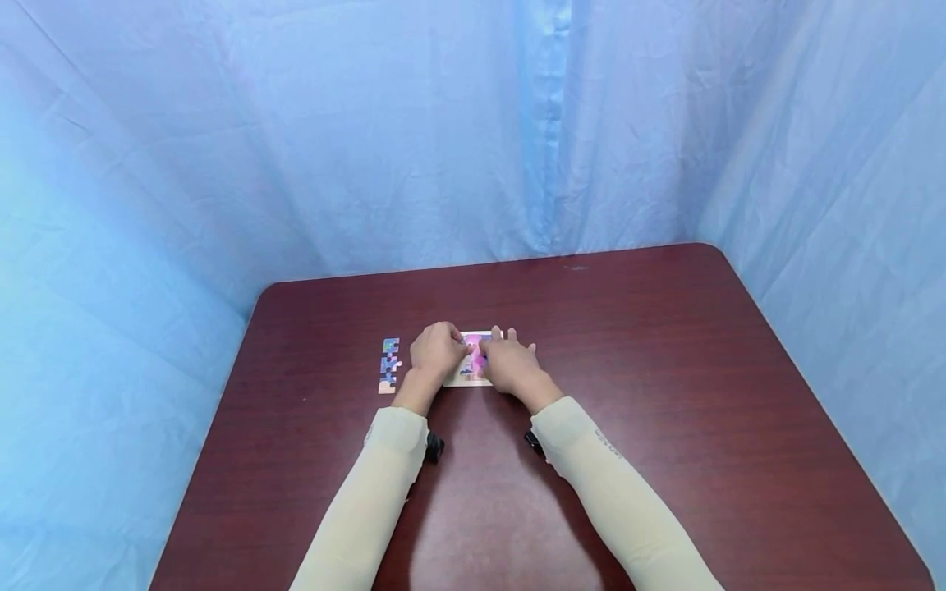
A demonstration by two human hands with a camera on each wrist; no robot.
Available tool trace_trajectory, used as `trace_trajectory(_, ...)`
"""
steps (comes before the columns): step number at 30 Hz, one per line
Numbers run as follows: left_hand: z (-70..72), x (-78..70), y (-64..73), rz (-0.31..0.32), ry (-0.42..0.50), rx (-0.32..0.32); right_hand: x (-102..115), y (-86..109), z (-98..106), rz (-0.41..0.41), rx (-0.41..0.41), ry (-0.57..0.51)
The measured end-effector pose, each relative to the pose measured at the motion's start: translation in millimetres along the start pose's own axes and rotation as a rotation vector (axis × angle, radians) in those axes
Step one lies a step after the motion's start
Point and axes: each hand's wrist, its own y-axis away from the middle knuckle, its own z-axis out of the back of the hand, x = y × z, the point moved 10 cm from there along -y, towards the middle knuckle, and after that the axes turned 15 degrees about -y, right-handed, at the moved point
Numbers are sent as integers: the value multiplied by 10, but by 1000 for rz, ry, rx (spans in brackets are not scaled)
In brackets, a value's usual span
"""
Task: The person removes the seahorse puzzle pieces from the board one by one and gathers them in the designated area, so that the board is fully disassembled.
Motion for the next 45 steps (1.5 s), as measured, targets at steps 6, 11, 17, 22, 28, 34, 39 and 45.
trace_trajectory(6, -20, 11, 2, 1, 45, 18, 24, 12, -44, -29, 23, 23)
trace_trajectory(11, -18, 53, 2, 33, 155, 38, 31, 14, -43, -19, 28, 32)
trace_trajectory(17, 21, 95, 17, 65, 270, 36, 28, 14, -38, -20, 30, 30)
trace_trajectory(22, 15, 155, 34, 95, 320, 36, 30, 22, -58, -31, 35, 26)
trace_trajectory(28, 85, 248, 42, 110, 341, 23, 18, 17, -31, -22, 16, 51)
trace_trajectory(34, 181, 443, 69, 149, 332, -3, 18, 11, -19, -17, 16, 50)
trace_trajectory(39, 261, 629, 80, 181, 334, -50, 49, 28, 19, -5, -2, 72)
trace_trajectory(45, 337, 869, 104, 222, 314, -79, 76, 37, 36, 12, -22, 78)
